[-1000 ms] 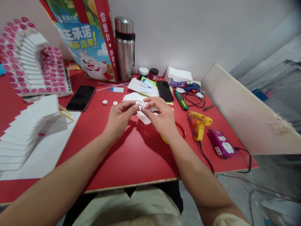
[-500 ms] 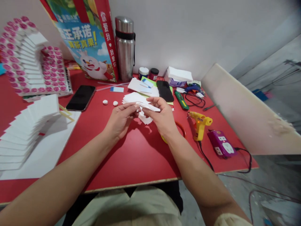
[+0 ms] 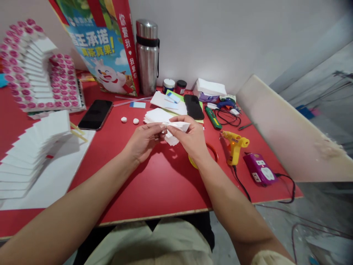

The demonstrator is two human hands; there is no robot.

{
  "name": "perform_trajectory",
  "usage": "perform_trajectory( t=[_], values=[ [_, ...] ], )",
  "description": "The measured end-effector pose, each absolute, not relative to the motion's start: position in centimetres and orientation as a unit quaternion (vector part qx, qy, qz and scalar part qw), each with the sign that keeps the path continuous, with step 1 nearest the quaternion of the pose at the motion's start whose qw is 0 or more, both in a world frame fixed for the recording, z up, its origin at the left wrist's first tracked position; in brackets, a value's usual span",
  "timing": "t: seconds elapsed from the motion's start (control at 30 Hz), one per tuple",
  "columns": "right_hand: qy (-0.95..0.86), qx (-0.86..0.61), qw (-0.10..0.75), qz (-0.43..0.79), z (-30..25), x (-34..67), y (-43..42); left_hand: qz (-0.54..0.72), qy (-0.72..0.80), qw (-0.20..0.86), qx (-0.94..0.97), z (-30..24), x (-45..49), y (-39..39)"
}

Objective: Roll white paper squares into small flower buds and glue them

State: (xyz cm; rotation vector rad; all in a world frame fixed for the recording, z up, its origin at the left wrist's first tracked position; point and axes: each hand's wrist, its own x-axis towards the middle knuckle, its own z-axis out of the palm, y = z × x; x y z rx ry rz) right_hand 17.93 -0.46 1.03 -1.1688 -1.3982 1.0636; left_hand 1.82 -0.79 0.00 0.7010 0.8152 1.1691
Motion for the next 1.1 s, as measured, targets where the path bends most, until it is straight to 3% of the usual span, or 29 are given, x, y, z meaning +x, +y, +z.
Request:
perform_trajectory(
  t=[0.23, 0.33, 0.47, 0.6, 0.83, 1.1],
  values=[
    [-0.579, -0.48, 0.525, 0.4, 2.1, 18.3, -0.8, 0.549, 0.388, 0.663, 0.33, 0.1, 1.9, -0.9],
    [-0.57, -0.429, 0.486, 0.505, 2.8, 19.6, -0.2, 0.564, 0.387, 0.61, 0.401, -0.1, 1.5, -0.7],
    [-0.485, -0.392, 0.364, 0.692, 3.5, 21.2, 0.9, 0.535, 0.36, 0.558, 0.521, 0.2, 0.4, -0.6],
    [-0.445, -0.366, 0.301, 0.76, 3.1, 21.0, 0.8, 0.484, 0.348, 0.529, 0.604, 0.6, -0.1, -0.6],
    [-0.481, -0.347, 0.328, 0.735, 2.3, 20.0, -0.1, 0.475, 0.35, 0.519, 0.619, 0.6, 0.1, -0.6],
    [-0.592, -0.378, 0.318, 0.637, 2.1, 19.9, 0.0, 0.509, 0.396, 0.58, 0.498, -0.3, 0.9, -0.7]
  ],
)
